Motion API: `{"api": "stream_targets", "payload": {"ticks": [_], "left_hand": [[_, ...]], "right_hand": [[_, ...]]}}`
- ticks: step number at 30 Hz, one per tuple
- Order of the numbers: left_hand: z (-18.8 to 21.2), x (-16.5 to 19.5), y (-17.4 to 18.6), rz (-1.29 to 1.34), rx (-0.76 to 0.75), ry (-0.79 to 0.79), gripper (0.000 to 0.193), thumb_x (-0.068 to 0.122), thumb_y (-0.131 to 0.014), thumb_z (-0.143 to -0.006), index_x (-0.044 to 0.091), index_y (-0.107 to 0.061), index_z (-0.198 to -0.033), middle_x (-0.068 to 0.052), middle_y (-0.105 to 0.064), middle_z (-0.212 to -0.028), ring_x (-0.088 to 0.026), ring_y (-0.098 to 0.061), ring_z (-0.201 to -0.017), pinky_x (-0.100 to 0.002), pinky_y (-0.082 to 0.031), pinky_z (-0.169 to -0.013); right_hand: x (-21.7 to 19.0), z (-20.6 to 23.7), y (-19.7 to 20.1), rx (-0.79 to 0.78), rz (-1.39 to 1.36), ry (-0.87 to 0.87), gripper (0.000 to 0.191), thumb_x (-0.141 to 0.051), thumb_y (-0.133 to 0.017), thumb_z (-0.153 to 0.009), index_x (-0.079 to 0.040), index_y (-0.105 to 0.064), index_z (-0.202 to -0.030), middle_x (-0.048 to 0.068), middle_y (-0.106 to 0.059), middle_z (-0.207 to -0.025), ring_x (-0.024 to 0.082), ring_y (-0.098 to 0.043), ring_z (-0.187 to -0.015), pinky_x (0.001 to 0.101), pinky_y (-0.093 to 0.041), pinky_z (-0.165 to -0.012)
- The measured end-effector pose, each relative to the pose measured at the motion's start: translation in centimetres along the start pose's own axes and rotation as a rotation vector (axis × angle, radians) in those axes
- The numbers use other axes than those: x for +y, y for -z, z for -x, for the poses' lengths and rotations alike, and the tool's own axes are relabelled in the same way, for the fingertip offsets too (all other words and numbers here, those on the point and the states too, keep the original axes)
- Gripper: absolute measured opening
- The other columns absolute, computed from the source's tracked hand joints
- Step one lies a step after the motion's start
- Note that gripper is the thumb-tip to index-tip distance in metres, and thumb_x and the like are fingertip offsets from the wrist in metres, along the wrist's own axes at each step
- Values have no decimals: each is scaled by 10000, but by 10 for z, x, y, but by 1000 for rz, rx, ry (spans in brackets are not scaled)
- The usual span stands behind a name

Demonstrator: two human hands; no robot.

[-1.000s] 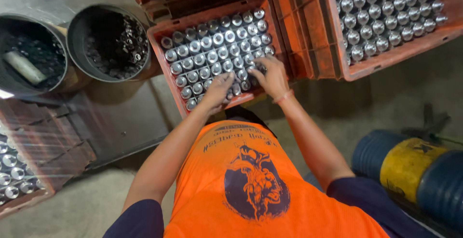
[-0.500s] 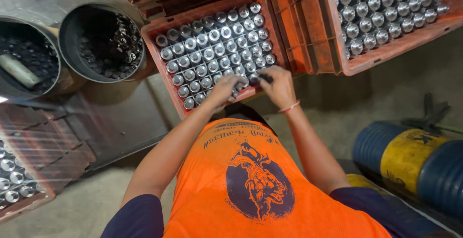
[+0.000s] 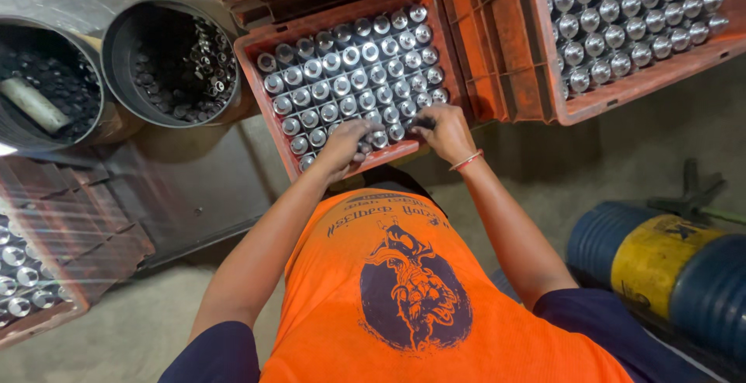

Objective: The person repeatedly picks up small silver metal caps from a crate and places them into a grid-like arrangement. The person also uses a cylindrical tool to press down on the caps and occasionally wipes the crate surface with a cloth.

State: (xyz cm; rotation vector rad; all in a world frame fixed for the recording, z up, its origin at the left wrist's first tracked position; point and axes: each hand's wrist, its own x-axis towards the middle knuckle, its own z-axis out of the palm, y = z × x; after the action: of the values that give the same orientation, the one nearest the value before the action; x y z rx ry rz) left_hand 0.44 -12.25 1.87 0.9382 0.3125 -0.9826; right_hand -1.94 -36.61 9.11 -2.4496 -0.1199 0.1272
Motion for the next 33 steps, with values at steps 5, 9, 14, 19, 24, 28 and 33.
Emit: {"api": "stream_targets", "payload": {"ticks": [5,9,14,19,24,28,33], "left_hand": [[-3,-6,1,25,24,49,181,147,-489,-1040,35,-616,-1104,-26,-535,-801,-78,-460,-596,-179,-316,-418],[-5,-8,0,7,33,56,155,150,-497,-1037,37,-582,-1100,-29,-549,-807,-71,-464,-599,-186,-304,-407],[-7,-8,-1,-84,21,-12,202,175,-553,-1049,27,-658,-1139,-12,-518,-793,-59,-457,-615,-175,-348,-443],[-9,-6,-5,-73,23,-8,190,172,-557,-1039,47,-638,-1156,-7,-536,-803,-51,-451,-612,-180,-315,-435],[-12,-3,-11,-39,57,-84,134,131,-582,-1062,20,-548,-1127,-34,-546,-816,-74,-456,-609,-203,-330,-444],[-15,-2,-13,-10,-53,-88,180,105,-548,-1056,17,-637,-1185,-23,-499,-779,-51,-424,-599,-175,-314,-450],[-19,2,-21,195,-129,-151,145,67,-533,-1052,6,-606,-1161,-18,-531,-833,-57,-444,-618,-177,-289,-449]], "right_hand": [[8,1,-3,19,31,17,180,29,-768,-778,-12,-765,-953,180,-718,-923,373,-700,-884,431,-551,-784],[13,3,-9,7,12,16,194,75,-670,-779,0,-753,-938,188,-723,-971,381,-701,-929,440,-557,-825],[18,3,-21,-52,154,66,157,39,-700,-716,21,-743,-866,238,-695,-953,440,-664,-897,499,-530,-795],[19,-1,-24,-133,331,48,195,65,-610,-752,4,-734,-888,248,-678,-896,447,-659,-878,531,-520,-789],[11,-4,-17,-117,375,62,84,18,-610,-814,18,-677,-864,251,-664,-863,441,-656,-857,534,-510,-757],[-4,-8,-9,-5,323,115,127,-37,-700,-798,-5,-717,-920,225,-683,-887,427,-662,-867,508,-523,-763],[-32,-13,-8,-55,-356,-203,272,-139,-782,-912,-63,-769,-1173,91,-787,-1026,183,-725,-836,295,-556,-733]]}}
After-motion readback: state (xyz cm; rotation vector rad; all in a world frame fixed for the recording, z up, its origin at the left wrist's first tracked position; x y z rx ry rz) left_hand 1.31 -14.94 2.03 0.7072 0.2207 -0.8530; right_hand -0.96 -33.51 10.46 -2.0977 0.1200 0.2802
